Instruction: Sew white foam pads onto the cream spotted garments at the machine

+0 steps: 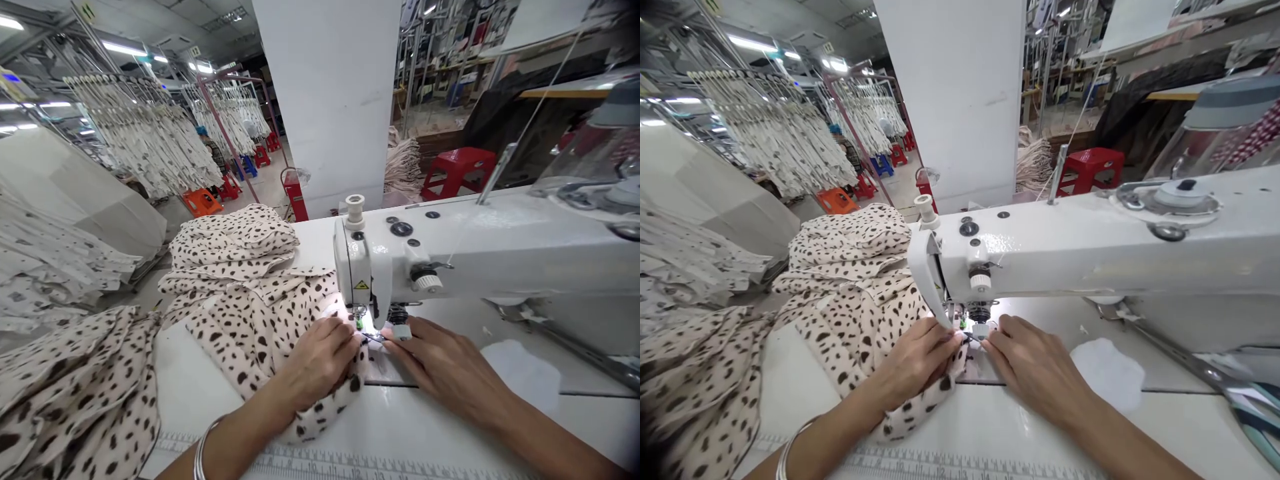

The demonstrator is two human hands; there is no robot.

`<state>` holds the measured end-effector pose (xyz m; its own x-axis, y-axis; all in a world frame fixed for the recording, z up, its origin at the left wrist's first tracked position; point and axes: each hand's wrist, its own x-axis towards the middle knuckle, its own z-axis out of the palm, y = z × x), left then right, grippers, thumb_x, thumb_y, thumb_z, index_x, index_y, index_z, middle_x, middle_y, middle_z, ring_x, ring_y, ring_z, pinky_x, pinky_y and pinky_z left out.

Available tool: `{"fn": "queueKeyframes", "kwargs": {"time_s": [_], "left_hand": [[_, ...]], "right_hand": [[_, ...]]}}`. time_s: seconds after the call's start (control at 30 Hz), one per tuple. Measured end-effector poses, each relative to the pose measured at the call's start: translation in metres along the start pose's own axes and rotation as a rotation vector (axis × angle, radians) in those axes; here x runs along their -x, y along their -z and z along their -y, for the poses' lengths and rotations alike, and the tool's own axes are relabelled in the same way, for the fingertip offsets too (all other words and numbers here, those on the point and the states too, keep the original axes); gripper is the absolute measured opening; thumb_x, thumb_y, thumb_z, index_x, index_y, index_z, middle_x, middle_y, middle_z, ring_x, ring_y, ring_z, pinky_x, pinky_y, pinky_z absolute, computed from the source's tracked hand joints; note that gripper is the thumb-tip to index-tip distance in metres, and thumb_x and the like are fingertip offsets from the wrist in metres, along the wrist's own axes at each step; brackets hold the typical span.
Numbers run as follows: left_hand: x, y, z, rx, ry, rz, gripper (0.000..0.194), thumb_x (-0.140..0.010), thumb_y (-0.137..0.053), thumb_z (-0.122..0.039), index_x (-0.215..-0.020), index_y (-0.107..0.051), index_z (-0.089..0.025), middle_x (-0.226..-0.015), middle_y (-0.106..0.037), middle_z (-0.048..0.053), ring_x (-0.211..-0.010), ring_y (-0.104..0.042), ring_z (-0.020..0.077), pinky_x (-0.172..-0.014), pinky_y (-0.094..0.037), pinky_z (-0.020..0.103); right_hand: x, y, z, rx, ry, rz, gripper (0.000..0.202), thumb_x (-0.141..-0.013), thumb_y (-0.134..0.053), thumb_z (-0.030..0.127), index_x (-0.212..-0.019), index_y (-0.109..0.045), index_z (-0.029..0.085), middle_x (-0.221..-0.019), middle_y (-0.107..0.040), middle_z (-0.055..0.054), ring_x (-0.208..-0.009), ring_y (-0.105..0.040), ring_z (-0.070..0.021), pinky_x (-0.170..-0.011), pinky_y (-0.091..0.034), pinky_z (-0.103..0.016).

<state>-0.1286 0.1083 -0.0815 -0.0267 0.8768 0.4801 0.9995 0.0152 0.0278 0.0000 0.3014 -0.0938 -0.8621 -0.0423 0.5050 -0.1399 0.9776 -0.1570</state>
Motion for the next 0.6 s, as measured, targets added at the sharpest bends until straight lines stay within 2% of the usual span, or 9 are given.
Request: {"fn": "queueKeyframes", "kwargs": {"time_s": [0.13, 0.3, 0.43, 0.6], "left_hand": [[0.0025, -0.0018, -0.0023, -0.005, 0.011, 0.021, 0.018, -0.099, -0.045, -0.014, -0.114, -0.054, -0.009, -0.098, -0.065, 0.01, -0.094, -0.062, 0.0189, -0.08, -0.058, 0.033], [0.0009, -0.0029, -0.0031, -0.041, -0.026, 0.085, 0.017, -0.1, -0.044, -0.014, -0.104, -0.059, -0.009, -0.1, -0.066, 0.009, -0.095, -0.062, 0.0168, -0.085, -0.058, 0.031], [0.0028, -0.0034, -0.0053, -0.074, -0.059, 0.07, 0.019, -0.099, -0.044, -0.012, -0.102, -0.061, -0.005, -0.102, -0.066, 0.01, -0.1, -0.061, 0.018, -0.091, -0.057, 0.031], [0.0047, -0.0076, -0.0048, -0.082, -0.058, 0.026, 0.024, -0.1, -0.042, -0.012, -0.099, -0.064, -0.003, -0.104, -0.068, 0.011, -0.103, -0.062, 0.019, -0.094, -0.057, 0.031]], "right_hand": [[-0.0006, -0.0049, 0.0011, 0.023, -0.009, -0.002, 0.049, -0.102, -0.034, 0.033, -0.063, -0.059, 0.019, -0.064, -0.045, 0.0, -0.046, -0.042, -0.0098, -0.043, -0.029, -0.023], [-0.0037, -0.0044, 0.001, 0.032, 0.005, 0.004, 0.05, -0.102, -0.031, 0.034, -0.072, -0.068, 0.02, -0.063, -0.045, -0.001, -0.046, -0.042, -0.0107, -0.043, -0.03, -0.023], [-0.0038, -0.0019, 0.003, 0.067, 0.017, 0.013, 0.047, -0.103, -0.032, 0.033, -0.079, -0.071, 0.021, -0.064, -0.048, -0.002, -0.047, -0.044, -0.0111, -0.041, -0.03, -0.022], [-0.004, -0.0044, 0.0018, 0.159, 0.05, -0.011, 0.053, -0.103, -0.026, 0.033, -0.079, -0.072, 0.02, -0.062, -0.045, -0.003, -0.048, -0.04, -0.0131, -0.04, -0.023, -0.023]]}}
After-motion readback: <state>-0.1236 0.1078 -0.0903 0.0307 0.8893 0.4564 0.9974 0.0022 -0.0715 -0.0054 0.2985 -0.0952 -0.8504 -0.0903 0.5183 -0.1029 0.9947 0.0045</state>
